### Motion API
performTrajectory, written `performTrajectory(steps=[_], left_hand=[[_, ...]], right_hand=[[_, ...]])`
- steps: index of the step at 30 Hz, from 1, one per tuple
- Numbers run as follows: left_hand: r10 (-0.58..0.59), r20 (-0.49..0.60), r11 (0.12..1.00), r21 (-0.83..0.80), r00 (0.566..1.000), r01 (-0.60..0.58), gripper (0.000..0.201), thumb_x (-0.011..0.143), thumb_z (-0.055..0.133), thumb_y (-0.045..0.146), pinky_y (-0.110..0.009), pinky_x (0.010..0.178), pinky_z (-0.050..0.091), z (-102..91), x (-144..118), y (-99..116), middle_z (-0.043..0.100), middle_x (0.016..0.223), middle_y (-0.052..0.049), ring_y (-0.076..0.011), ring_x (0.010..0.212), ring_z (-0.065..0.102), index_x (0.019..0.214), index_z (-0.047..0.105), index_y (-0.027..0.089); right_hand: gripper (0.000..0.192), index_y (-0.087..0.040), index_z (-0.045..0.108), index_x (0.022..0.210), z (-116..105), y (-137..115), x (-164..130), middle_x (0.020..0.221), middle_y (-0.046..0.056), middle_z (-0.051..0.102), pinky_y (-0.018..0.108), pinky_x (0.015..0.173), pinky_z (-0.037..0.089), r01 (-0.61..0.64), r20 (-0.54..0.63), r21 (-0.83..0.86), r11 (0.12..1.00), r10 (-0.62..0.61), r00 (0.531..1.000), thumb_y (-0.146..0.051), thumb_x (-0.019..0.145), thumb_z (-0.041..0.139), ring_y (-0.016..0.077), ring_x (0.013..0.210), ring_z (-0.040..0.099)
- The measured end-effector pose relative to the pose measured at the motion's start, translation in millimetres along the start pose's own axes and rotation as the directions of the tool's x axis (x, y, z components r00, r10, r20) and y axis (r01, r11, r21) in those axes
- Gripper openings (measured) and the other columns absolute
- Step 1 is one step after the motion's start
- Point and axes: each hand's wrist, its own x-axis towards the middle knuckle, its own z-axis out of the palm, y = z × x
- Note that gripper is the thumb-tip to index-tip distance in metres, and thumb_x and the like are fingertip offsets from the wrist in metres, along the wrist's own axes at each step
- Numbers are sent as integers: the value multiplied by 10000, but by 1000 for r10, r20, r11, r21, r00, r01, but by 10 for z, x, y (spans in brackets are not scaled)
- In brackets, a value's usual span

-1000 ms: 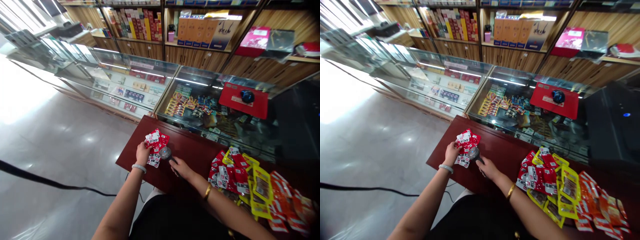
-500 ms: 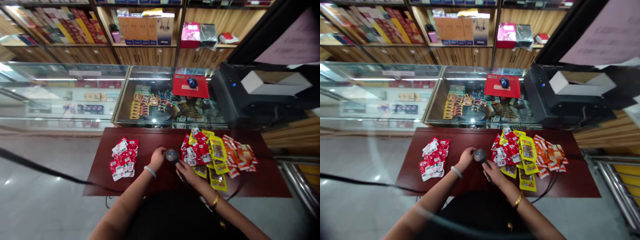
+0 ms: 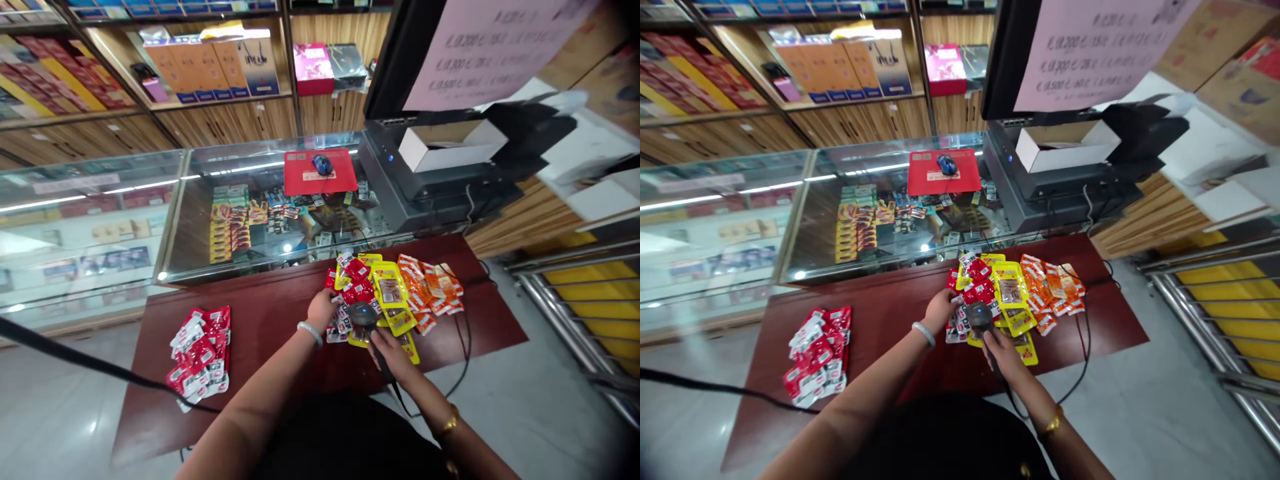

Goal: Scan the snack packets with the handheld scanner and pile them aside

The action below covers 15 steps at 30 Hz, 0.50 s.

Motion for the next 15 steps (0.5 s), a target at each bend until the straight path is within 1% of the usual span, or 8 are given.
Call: performTrajectory(steps=[2, 4, 6, 9, 12, 15], left_hand=[[-26, -3, 1000, 5, 1000, 26, 254, 776, 751, 263, -249, 674, 411, -16, 9, 24, 741, 917, -75, -187, 781, 644, 1016, 724, 185], [-30, 5, 1000, -5, 1000, 30, 271, 772, 743, 222, -240, 657, 405, -57, -7, -14, 743, 875, -60, -174, 742, 641, 1041, 733, 192], [-19, 30, 1000, -16, 999, 19, 275, 776, 729, 201, -240, 662, 413, -122, -42, -114, 753, 863, -56, -173, 734, 651, 1050, 752, 201], [-9, 60, 997, -73, 998, 13, 170, 810, 684, 206, -245, 688, 436, -249, -126, -347, 767, 842, -55, -174, 741, 667, 944, 788, 209], [-61, 15, 967, -247, 998, 63, 133, 828, 651, 215, -251, 707, 467, -391, -257, -608, 762, 791, -63, -167, 722, 668, 830, 779, 177], [-140, -55, 860, -502, 989, 94, 128, 793, 700, 257, -266, 737, 507, -548, -436, -843, 756, 786, -73, -166, 725, 673, 803, 750, 140]], right_hand=[[616, -245, 491, 796, -42, -3, -10, 558, -60, 500, 246, 409, 314, -4, -6, -5, 1000, 4, 1000, -830, 663, 631, 104, 407, 410], [613, -246, 491, 795, -63, -5, -18, 560, -60, 497, 251, 412, 312, -12, -5, -6, 1000, 12, 1000, -828, 663, 632, 107, 408, 407], [609, -246, 502, 813, -63, -1, -19, 567, -58, 502, 255, 420, 315, -21, 0, 0, 1000, 21, 1000, -821, 664, 639, 109, 413, 411], [604, -245, 511, 823, -23, 10, -8, 568, -54, 517, 256, 425, 316, -31, 11, -9, 999, 31, 999, -813, 667, 644, 112, 417, 425], [609, -241, 521, 824, 72, 10, 8, 568, -57, 522, 245, 420, 309, -34, 44, -33, 999, 35, 998, -814, 663, 652, 103, 414, 422], [607, -240, 542, 858, 234, -11, 33, 591, -55, 536, 241, 424, 326, -23, 91, -54, 998, 27, 995, -806, 670, 657, 102, 428, 433]])
